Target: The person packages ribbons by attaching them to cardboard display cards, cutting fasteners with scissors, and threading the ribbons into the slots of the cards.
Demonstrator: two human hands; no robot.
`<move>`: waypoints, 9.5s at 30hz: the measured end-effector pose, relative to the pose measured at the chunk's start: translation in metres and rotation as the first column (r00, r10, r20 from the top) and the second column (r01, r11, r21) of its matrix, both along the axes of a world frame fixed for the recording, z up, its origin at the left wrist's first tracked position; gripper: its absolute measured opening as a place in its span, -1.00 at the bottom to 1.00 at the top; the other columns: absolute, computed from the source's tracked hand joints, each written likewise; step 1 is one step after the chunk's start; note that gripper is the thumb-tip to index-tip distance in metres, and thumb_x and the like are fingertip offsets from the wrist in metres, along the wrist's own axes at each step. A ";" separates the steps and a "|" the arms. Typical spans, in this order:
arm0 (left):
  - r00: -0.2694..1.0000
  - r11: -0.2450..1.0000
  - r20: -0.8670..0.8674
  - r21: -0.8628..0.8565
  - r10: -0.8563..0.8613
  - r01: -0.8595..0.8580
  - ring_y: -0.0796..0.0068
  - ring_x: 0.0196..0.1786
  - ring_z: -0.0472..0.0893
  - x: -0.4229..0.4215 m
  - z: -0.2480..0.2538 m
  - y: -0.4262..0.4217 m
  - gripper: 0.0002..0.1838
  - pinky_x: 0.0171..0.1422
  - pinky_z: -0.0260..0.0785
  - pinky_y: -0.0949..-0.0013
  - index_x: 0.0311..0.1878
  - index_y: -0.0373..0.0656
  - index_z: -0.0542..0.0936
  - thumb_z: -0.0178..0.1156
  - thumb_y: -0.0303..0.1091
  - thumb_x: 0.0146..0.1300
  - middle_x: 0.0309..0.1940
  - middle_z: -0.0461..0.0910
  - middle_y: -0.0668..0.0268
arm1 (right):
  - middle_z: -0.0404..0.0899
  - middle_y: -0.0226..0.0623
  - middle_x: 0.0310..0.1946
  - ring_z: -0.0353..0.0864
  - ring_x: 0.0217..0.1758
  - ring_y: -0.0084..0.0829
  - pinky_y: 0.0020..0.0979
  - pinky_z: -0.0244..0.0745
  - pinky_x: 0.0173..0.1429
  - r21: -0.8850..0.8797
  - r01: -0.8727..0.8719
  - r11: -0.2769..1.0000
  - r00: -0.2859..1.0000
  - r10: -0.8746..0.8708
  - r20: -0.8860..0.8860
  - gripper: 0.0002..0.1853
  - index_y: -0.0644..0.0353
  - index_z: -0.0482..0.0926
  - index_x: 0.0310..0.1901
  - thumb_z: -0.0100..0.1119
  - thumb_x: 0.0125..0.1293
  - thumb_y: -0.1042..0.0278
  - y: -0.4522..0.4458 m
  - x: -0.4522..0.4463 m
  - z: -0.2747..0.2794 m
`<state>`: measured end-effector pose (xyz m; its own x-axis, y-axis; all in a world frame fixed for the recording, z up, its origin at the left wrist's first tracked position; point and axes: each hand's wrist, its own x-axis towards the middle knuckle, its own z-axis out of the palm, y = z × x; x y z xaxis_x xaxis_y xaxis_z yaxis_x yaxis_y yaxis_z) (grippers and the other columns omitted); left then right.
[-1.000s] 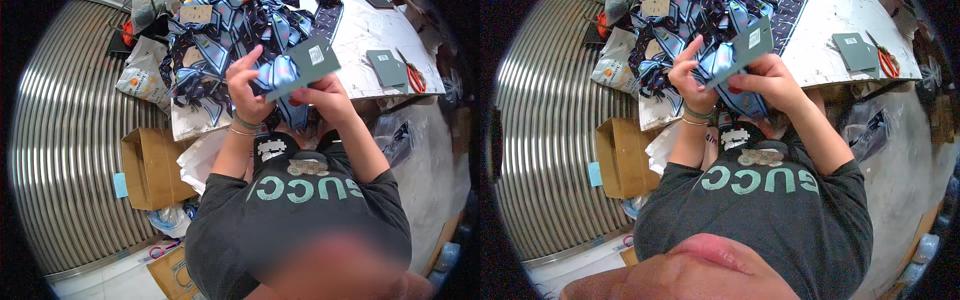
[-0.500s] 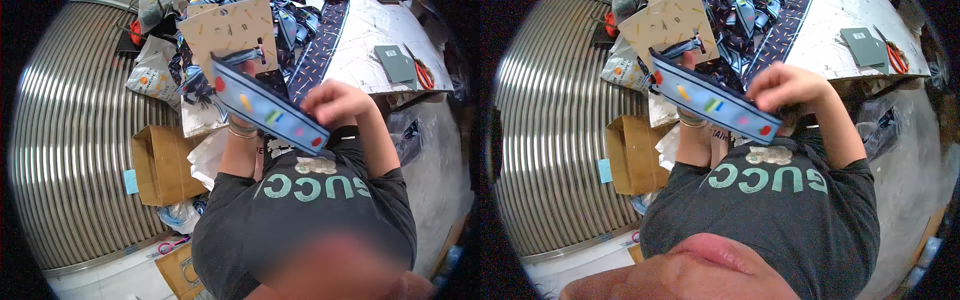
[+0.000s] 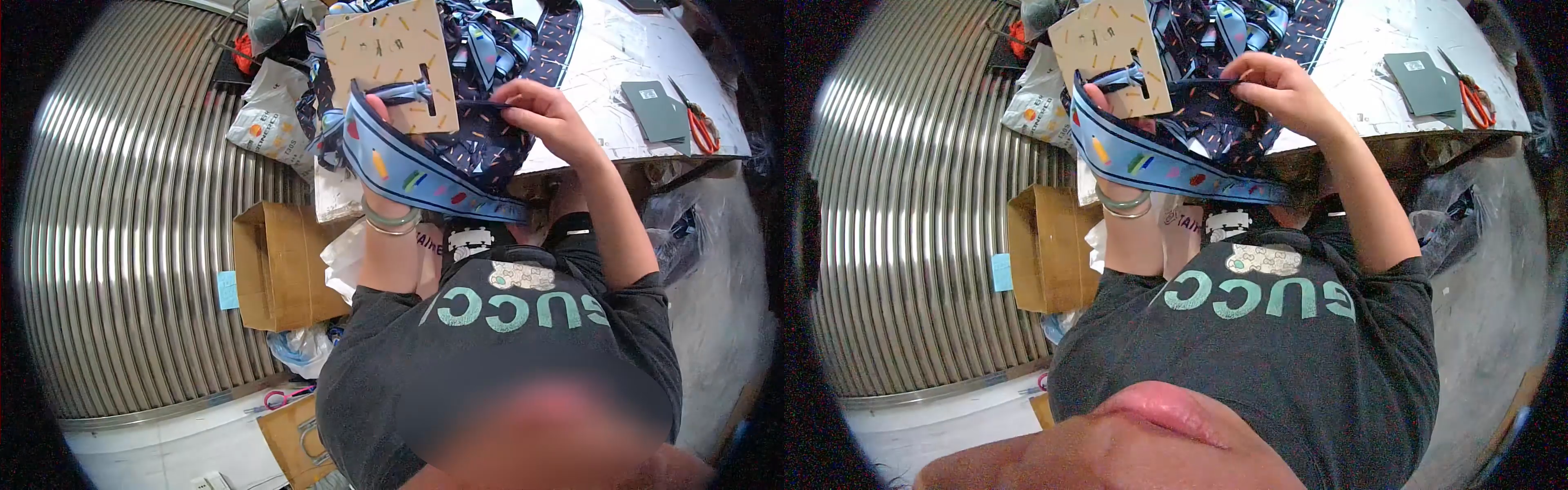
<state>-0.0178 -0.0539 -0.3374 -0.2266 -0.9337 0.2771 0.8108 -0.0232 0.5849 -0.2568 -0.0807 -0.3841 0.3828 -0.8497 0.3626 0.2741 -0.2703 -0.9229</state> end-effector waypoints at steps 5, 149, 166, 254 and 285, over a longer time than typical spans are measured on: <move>0.999 0.999 0.027 0.033 -0.041 0.040 0.24 0.06 0.60 -0.013 0.026 0.012 -0.42 0.05 0.57 0.20 0.27 -0.11 0.37 0.00 0.10 0.37 0.10 0.55 0.19 | 0.56 -0.45 -0.35 0.48 -0.22 -0.65 -0.57 0.36 -0.09 0.118 -0.286 0.951 0.958 0.285 0.029 -0.81 0.31 0.55 -0.17 0.19 0.22 0.42 0.003 -0.015 0.003; 0.379 0.498 0.590 -0.807 0.713 0.317 0.26 -0.13 0.63 -0.051 0.015 0.011 -0.54 -0.02 0.45 0.32 0.04 -0.24 0.60 0.35 -0.38 -0.01 -0.15 0.64 0.14 | 0.61 -0.33 -0.24 0.58 -0.15 -0.52 -0.51 0.47 -0.03 -0.224 0.355 0.908 0.924 -0.377 -0.065 -0.76 0.31 0.57 -0.17 0.21 0.06 0.60 0.045 -0.035 -0.005; 0.299 0.956 0.927 -0.270 0.225 0.117 0.74 -0.33 0.43 -0.045 -0.032 0.022 -0.88 -0.24 0.28 0.62 -0.21 -0.24 0.58 0.28 -0.44 0.23 -0.37 0.55 0.46 | 0.60 -0.09 -0.29 0.65 -0.25 -0.19 -0.37 0.53 -0.17 -0.572 0.384 0.725 0.871 -0.489 -0.035 -0.82 0.30 0.56 -0.24 0.20 0.07 0.52 0.048 -0.014 -0.029; 0.759 0.909 0.586 0.416 -0.284 0.019 0.71 -0.34 0.54 -0.042 -0.107 0.044 -0.90 -0.16 0.38 0.60 -0.26 -0.16 0.53 0.16 -0.36 0.34 -0.38 0.59 0.45 | 0.62 -0.27 -0.26 0.56 -0.29 -0.56 -0.52 0.46 -0.15 0.713 -0.229 0.662 0.825 -0.256 0.503 -0.86 0.30 0.50 -0.15 0.14 0.29 0.47 0.109 0.009 -0.083; 0.765 0.846 0.461 0.495 -0.450 0.200 0.66 -0.24 0.57 -0.035 -0.106 0.046 -0.85 -0.17 0.37 0.59 -0.15 -0.23 0.56 0.12 -0.35 0.37 -0.27 0.63 0.38 | 0.63 -0.35 -0.21 0.57 -0.26 -0.56 -0.48 0.46 -0.10 0.788 -0.273 0.551 0.814 -0.304 0.494 -0.86 0.25 0.53 -0.11 0.14 0.34 0.44 0.107 0.011 -0.072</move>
